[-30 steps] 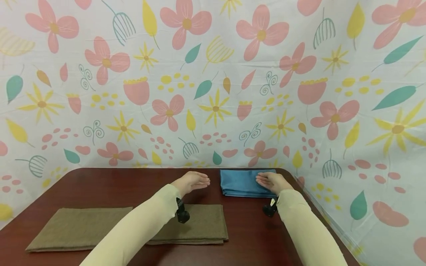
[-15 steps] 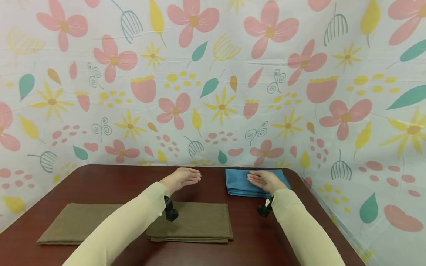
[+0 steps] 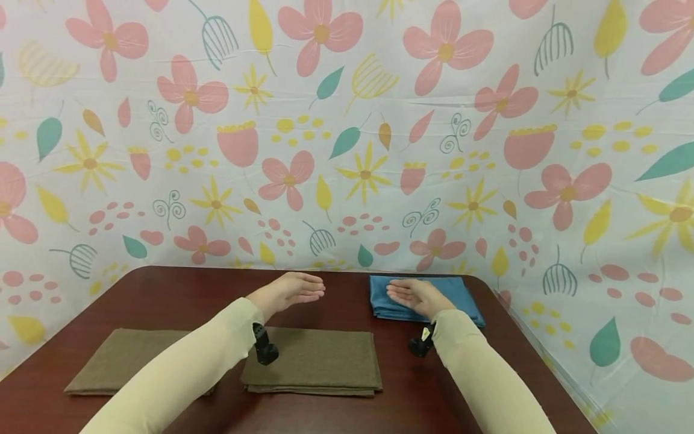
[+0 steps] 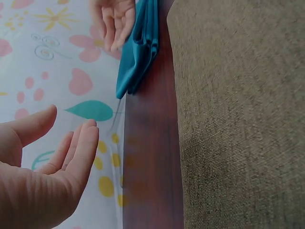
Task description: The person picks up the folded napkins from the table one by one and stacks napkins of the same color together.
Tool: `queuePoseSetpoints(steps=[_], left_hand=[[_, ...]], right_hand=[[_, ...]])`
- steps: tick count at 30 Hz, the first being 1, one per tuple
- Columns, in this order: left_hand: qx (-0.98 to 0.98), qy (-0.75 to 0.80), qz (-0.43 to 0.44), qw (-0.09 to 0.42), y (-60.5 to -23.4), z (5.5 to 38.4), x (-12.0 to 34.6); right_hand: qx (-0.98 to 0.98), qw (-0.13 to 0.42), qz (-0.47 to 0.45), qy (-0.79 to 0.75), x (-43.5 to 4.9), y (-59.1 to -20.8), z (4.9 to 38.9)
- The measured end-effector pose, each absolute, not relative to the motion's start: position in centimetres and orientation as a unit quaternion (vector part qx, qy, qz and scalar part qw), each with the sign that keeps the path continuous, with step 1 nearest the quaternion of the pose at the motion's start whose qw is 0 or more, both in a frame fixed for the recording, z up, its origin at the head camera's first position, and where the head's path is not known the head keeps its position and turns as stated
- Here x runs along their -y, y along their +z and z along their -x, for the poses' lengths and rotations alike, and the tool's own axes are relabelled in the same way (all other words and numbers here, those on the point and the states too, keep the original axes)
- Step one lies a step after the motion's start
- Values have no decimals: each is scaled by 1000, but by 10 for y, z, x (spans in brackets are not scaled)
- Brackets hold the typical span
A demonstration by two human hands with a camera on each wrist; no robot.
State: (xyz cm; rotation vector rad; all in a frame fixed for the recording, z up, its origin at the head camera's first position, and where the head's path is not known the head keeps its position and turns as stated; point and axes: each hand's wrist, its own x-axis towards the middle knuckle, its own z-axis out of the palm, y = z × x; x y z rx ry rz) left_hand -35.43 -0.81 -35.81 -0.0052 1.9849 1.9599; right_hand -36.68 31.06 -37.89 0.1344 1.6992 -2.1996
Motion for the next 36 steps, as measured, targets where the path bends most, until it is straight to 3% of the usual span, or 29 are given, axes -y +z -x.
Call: queuePoseSetpoints(steps=[14,36], left_hand=[[-722,670,-18,172,-359,332,35],[-781,599,0,174,-367,297,106]], right_hand=[[-631,235,43,-738,-288,-386,349],[-738,248,25,-626,-278,-390,335]])
